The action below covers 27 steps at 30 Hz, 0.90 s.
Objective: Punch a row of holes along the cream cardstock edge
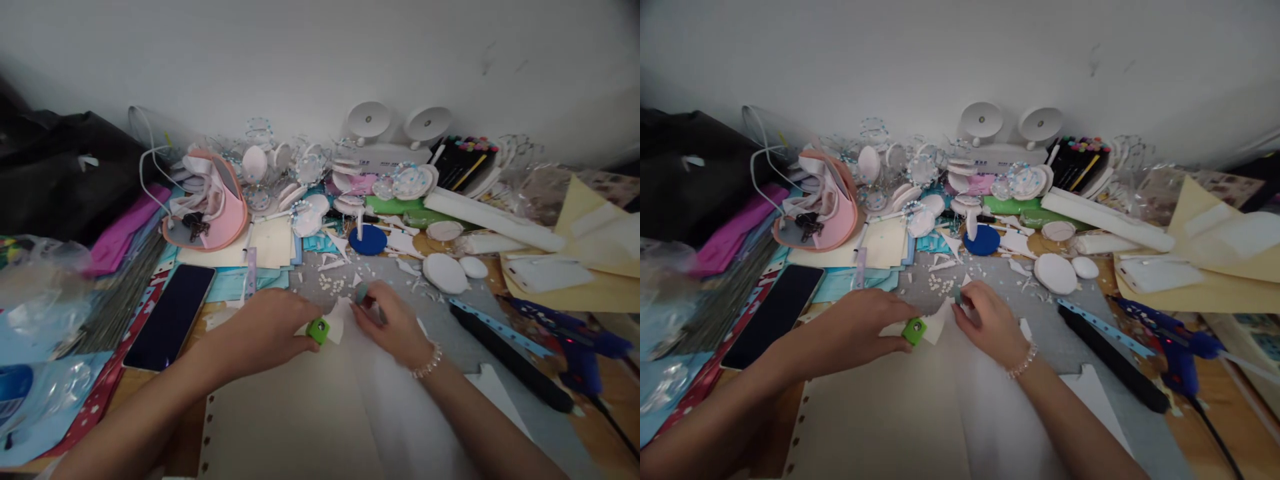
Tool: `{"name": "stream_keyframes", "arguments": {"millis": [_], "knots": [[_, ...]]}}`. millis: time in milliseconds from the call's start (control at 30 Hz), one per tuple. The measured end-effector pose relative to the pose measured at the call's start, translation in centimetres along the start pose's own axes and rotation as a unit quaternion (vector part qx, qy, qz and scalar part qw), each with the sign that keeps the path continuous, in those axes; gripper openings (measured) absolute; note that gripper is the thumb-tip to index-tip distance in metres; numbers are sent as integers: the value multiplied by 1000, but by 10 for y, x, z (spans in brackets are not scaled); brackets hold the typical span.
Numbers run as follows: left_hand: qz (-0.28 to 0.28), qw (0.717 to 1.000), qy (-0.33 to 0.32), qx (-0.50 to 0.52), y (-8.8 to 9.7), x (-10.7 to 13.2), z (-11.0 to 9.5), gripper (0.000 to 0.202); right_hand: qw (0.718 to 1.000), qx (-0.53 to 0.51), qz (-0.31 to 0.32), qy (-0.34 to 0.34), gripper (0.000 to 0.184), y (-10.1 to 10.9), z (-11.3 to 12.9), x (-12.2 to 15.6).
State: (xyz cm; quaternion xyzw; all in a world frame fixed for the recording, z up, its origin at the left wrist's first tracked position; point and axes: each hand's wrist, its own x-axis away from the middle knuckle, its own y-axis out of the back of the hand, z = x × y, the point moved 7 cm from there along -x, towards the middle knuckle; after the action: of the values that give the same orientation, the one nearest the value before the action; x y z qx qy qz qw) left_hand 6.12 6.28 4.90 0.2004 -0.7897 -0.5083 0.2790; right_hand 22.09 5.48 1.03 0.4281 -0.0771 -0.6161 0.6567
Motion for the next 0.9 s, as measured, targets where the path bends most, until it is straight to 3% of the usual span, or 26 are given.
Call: {"name": "stream_keyframes", "arguments": {"millis": [67, 133, 200, 267, 467, 767, 900], "knots": [[4, 1000, 3, -4, 0, -1, 1, 13, 1000, -22, -15, 2, 9, 2, 4, -1], [7, 1000, 5, -10, 0, -3, 1, 13, 990, -117, -72, -25, 13, 8, 8, 0], [7, 1000, 6, -22, -1, -4, 1, 13, 963, -240, -104, -71, 14, 7, 9, 4], [5, 999, 9, -38, -2, -6, 0, 14, 941, -312, -97, -92, 14, -1, 15, 8], [-12, 997, -1, -76, -8, -10, -2, 11, 966, -252, -45, -42, 19, -12, 29, 13], [-11, 997, -14, -82, -6, -10, -9, 11, 967, -246, -10, -69, 15, -18, 23, 14], [-2, 996, -21, -86, -6, -10, -11, 11, 950, -286, 1, -123, 11, -23, 17, 16]]}}
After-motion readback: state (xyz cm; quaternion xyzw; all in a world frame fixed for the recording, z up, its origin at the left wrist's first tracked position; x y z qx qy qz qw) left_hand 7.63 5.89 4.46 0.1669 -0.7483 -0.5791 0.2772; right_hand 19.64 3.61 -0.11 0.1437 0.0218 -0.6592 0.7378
